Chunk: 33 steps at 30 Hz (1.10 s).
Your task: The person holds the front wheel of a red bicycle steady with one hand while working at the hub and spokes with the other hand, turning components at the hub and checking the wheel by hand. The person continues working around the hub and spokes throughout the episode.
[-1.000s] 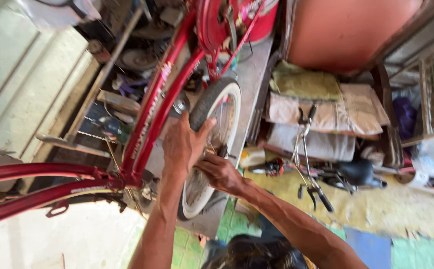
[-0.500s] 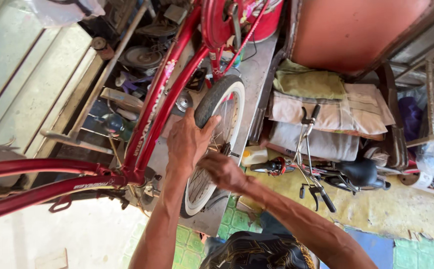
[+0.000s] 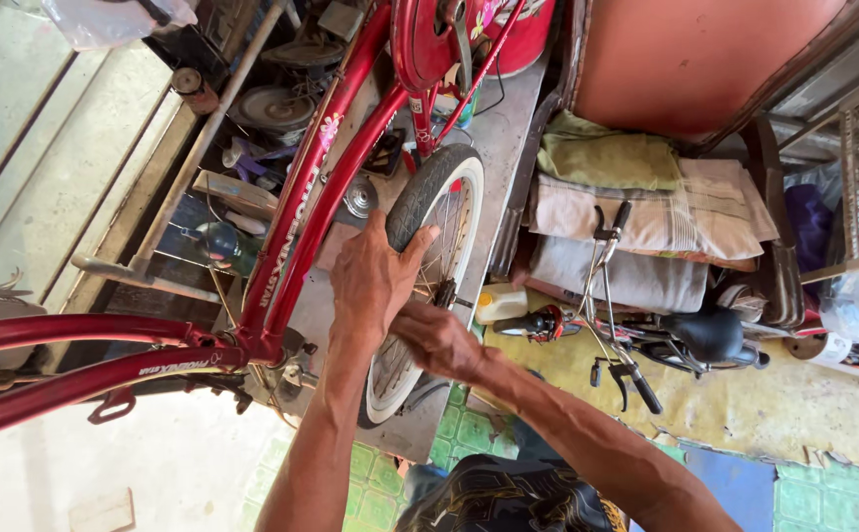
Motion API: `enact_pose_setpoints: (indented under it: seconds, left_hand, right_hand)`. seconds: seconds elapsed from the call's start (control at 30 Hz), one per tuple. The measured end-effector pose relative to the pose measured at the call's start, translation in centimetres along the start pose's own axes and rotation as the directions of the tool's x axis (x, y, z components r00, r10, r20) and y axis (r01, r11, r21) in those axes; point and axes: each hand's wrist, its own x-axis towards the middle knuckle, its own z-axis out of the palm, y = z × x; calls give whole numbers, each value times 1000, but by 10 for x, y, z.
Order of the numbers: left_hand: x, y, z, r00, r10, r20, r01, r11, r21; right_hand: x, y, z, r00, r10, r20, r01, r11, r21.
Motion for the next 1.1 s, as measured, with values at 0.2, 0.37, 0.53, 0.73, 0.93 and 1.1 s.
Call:
enact_pose_setpoints:
  seconds: [0.2,0.37,0.53,0.73,0.93,1.1]
  left_hand:
    - [2,-2,4,994,74,-83,-71,997,33]
    - [3,-3,6,994,75,-74,-73,997,28]
    - [3,-4,9,1000,22,-21,-22,999,31]
    - [2,-7,8,985,120,-125,-119,993,12]
    - [0,-1,2,999,35,-36,-35,999,-1]
    - [1,3,-2,1000,5,-22,-5,1000,6]
  right_hand:
    - [0,-2,2,999,46,4,-46,998,-42]
    - [-1,-4,-4,997,-49,-52,46,998,-52]
    - [-4,2,-5,999,-17,27,18,998,-56]
    - [-3,3,-2,1000,-12,-22,11,998,-60]
    - [-1,-1,-2,1000,-12,12,12,1000,-7]
    - [-3,3,0,999,-31,-14,30,999,-42]
